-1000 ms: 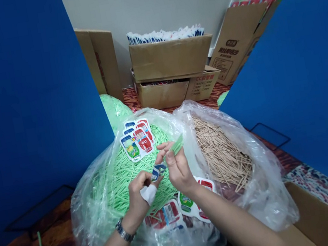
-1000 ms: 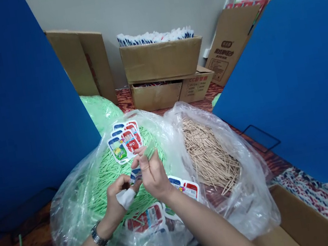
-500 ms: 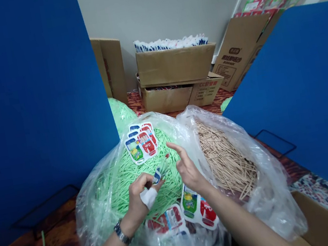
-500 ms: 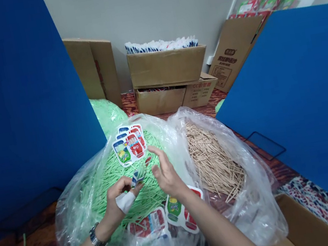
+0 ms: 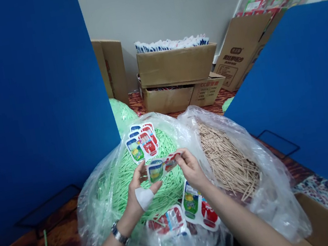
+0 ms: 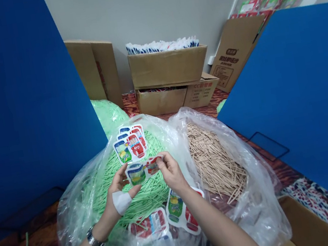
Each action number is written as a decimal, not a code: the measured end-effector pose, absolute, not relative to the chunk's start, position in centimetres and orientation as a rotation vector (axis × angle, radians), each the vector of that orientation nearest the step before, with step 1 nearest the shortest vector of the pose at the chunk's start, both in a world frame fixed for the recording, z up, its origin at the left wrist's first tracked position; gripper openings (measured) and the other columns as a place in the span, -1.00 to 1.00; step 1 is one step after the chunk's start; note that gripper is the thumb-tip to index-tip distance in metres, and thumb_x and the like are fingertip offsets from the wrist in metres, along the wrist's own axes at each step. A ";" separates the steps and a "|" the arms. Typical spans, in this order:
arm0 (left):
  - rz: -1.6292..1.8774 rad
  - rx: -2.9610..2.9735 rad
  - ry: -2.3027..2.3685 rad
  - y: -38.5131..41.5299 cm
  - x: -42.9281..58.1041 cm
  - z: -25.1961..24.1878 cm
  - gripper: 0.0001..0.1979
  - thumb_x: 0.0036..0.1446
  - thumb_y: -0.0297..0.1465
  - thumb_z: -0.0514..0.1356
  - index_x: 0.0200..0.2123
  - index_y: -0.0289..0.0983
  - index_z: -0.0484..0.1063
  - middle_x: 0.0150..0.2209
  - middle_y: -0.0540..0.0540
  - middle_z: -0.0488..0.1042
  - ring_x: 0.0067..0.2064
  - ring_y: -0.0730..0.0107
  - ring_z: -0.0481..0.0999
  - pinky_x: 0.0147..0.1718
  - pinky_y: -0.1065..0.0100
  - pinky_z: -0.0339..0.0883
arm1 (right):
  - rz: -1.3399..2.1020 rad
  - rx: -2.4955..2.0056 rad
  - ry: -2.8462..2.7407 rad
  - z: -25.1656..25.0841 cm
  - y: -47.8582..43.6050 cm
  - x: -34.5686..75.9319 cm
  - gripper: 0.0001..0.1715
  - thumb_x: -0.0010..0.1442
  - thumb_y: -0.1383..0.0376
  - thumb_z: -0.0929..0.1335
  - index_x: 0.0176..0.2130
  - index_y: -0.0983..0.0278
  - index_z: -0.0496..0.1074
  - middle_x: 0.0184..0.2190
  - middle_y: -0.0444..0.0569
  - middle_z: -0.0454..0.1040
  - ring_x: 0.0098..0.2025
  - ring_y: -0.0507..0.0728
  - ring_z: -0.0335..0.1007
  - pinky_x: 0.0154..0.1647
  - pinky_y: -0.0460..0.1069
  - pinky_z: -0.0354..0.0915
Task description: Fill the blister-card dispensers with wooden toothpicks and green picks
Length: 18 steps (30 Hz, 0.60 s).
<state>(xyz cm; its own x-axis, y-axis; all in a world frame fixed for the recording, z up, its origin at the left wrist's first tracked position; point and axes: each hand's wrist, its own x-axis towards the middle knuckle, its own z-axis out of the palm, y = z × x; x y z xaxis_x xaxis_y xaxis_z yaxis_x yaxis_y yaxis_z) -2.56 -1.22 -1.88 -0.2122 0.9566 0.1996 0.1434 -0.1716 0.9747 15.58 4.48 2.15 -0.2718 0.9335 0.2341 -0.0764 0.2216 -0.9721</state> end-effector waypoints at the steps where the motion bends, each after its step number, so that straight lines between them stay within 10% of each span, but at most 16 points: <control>1: 1.458 1.299 1.369 -1.0 -2.5 -2.1 -0.21 -0.11 -0.32 0.39 0.19 -0.25 0.18 0.07 -0.26 0.43 -0.02 0.15 0.49 -0.07 0.21 0.37 | 1.262 -0.853 -1.483 1.9 4.5 15.6 -0.74 0.26 0.08 0.27 -0.24 0.23 0.29 -0.36 -0.10 0.46 -0.33 0.06 0.44 -0.26 0.01 0.40; 7: 1.355 1.291 1.331 0.3 -2.5 -2.3 -0.69 0.02 -0.26 0.28 -0.21 -0.35 0.53 -0.30 -0.13 0.59 -0.30 0.25 0.54 -0.30 0.32 0.41 | 1.162 -0.956 -1.547 0.2 4.9 15.8 -0.70 0.28 0.08 0.24 -0.10 0.22 0.28 -0.21 -0.04 0.47 -0.21 0.12 0.46 -0.18 0.06 0.41; 11: 1.412 1.287 1.399 2.7 -3.8 -1.5 -0.68 -0.06 -0.22 0.32 -0.32 -0.37 0.54 -0.40 -0.09 0.57 -0.41 0.32 0.49 -0.44 0.40 0.35 | 0.726 -1.143 -1.806 0.0 5.2 18.3 -0.55 0.27 0.14 0.26 0.12 0.20 0.20 0.08 0.07 0.34 0.11 0.18 0.29 0.12 0.12 0.23; 18: 1.431 1.227 1.721 9.5 -7.5 -1.6 -0.58 -0.12 -0.14 0.32 -0.29 -0.38 0.51 -0.41 -0.12 0.56 -0.38 0.25 0.49 -0.45 0.39 0.31 | 0.292 -1.623 -2.535 -1.3 4.0 25.9 -0.69 0.25 0.16 0.26 -0.05 0.21 0.37 -0.14 0.08 0.45 -0.12 0.22 0.41 -0.16 0.07 0.31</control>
